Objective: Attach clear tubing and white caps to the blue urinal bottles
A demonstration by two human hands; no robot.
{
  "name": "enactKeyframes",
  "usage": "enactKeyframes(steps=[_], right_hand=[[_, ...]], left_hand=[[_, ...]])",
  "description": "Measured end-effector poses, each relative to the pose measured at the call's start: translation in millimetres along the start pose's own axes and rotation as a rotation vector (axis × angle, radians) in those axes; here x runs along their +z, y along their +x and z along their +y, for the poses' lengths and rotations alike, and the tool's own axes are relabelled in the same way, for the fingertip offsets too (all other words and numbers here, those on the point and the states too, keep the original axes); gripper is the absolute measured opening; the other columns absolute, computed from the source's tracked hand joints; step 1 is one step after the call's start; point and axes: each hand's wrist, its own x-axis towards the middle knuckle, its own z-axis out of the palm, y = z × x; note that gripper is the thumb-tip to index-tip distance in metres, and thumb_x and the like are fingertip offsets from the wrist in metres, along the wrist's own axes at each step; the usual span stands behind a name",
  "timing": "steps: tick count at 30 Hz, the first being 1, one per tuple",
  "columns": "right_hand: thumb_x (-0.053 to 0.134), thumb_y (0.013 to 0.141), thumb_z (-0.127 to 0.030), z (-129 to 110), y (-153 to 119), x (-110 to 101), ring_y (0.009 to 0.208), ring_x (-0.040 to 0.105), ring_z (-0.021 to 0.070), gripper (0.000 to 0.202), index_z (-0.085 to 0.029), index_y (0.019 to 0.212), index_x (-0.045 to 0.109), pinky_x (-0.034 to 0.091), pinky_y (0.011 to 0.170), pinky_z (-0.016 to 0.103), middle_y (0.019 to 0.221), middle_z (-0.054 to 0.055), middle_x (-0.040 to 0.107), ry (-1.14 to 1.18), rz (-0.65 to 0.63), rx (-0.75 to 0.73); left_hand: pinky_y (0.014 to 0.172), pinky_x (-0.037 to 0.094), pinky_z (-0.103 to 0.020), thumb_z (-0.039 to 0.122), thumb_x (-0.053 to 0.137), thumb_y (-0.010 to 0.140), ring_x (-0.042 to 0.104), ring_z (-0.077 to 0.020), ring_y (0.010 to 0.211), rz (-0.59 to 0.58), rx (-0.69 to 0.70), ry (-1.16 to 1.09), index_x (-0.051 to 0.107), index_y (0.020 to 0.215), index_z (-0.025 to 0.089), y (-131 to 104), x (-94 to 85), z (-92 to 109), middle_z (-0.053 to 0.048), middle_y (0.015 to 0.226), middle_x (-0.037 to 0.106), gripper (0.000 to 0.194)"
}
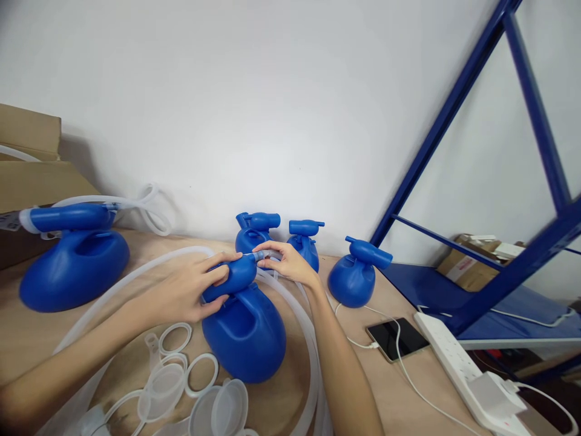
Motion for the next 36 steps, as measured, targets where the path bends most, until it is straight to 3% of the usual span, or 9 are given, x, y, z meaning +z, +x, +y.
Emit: enactKeyframes(steps=[9, 18, 21, 26, 30, 33, 36], right_hand=[[0.07, 0.091, -0.026, -5.5, -0.2, 0.0, 0.106, 0.07, 0.024, 0.021, -0.021, 0.111, 0.073, 0.058, 0.092, 0.037, 0.111, 0.007, 0.075, -0.124, 0.007, -0.037], [0.056, 0.093, -0.014, -10.8, -1.2, 2.0, 0.106, 0.071, 0.0213, 0.03, -0.023, 0.118, 0.068, 0.057, 0.087, 0.033, 0.117, 0.005, 0.073, -0.269, -0.008, -0.063], [0.06, 0.091, -0.017, -10.3, 0.3, 2.2, 0.112, 0.069, 0.0229, 0.037, -0.024, 0.128, 0.066, 0.058, 0.085, 0.033, 0.121, 0.007, 0.072, -0.221, -0.01, -0.045], [0.069, 0.089, -0.022, -14.1, 1.1, -1.3, 0.112, 0.07, 0.0234, 0.039, -0.021, 0.129, 0.07, 0.057, 0.1, 0.039, 0.123, 0.008, 0.073, -0.118, -0.064, -0.038], [0.072, 0.091, -0.03, -18.9, -2.0, -5.9, 0.105, 0.072, 0.0253, 0.042, -0.019, 0.131, 0.071, 0.059, 0.096, 0.042, 0.116, 0.009, 0.076, -0.13, -0.106, -0.001], [0.074, 0.092, -0.038, -22.3, -6.2, -12.2, 0.117, 0.07, 0.0294, 0.045, -0.022, 0.135, 0.07, 0.055, 0.104, 0.047, 0.126, 0.009, 0.075, -0.179, -0.114, 0.008], [0.076, 0.091, -0.042, -25.5, -13.3, -24.1, 0.133, 0.062, 0.0331, 0.061, -0.03, 0.148, 0.06, 0.051, 0.112, 0.052, 0.146, 0.009, 0.065, -0.263, -0.132, 0.045]], left_hand=[[0.091, 0.057, -0.043, 0.027, 0.061, 0.093, 0.07, -0.0319, 0.116, -0.001, -0.001, -0.032, 0.056, 0.102, 0.021, -0.3, 4.9, -3.9, -0.016, 0.153, 0.054, 0.012], [0.084, 0.057, -0.043, 0.026, 0.057, 0.095, 0.072, -0.0305, 0.107, 0.018, 0.031, -0.003, 0.056, 0.096, 0.021, -1.7, 6.9, -7.0, -0.016, 0.152, 0.054, 0.006], [0.086, 0.057, -0.042, 0.026, 0.059, 0.094, 0.071, -0.0289, 0.107, 0.029, 0.014, -0.028, 0.055, 0.095, 0.021, -1.3, 6.7, -6.3, -0.016, 0.149, 0.056, 0.007], [0.085, 0.056, -0.04, 0.025, 0.059, 0.093, 0.071, -0.0274, 0.108, -0.001, -0.019, -0.034, 0.055, 0.094, 0.021, 1.5, 3.1, -3.1, -0.013, 0.151, 0.056, 0.006], [0.087, 0.055, -0.04, 0.026, 0.06, 0.093, 0.071, -0.0275, 0.111, -0.02, -0.015, -0.036, 0.055, 0.096, 0.022, 3.1, 3.1, -3.5, -0.011, 0.155, 0.055, 0.007], [0.085, 0.054, -0.04, 0.033, 0.062, 0.091, 0.072, -0.0281, 0.106, -0.007, -0.116, -0.056, 0.054, 0.099, 0.023, 4.0, 4.2, -2.7, -0.013, 0.143, 0.063, 0.015], [0.081, 0.055, -0.042, 0.048, 0.067, 0.088, 0.073, -0.0309, 0.096, 0.007, -0.322, -0.064, 0.055, 0.116, 0.022, 4.2, 4.0, 0.7, -0.012, 0.118, 0.074, 0.04]])
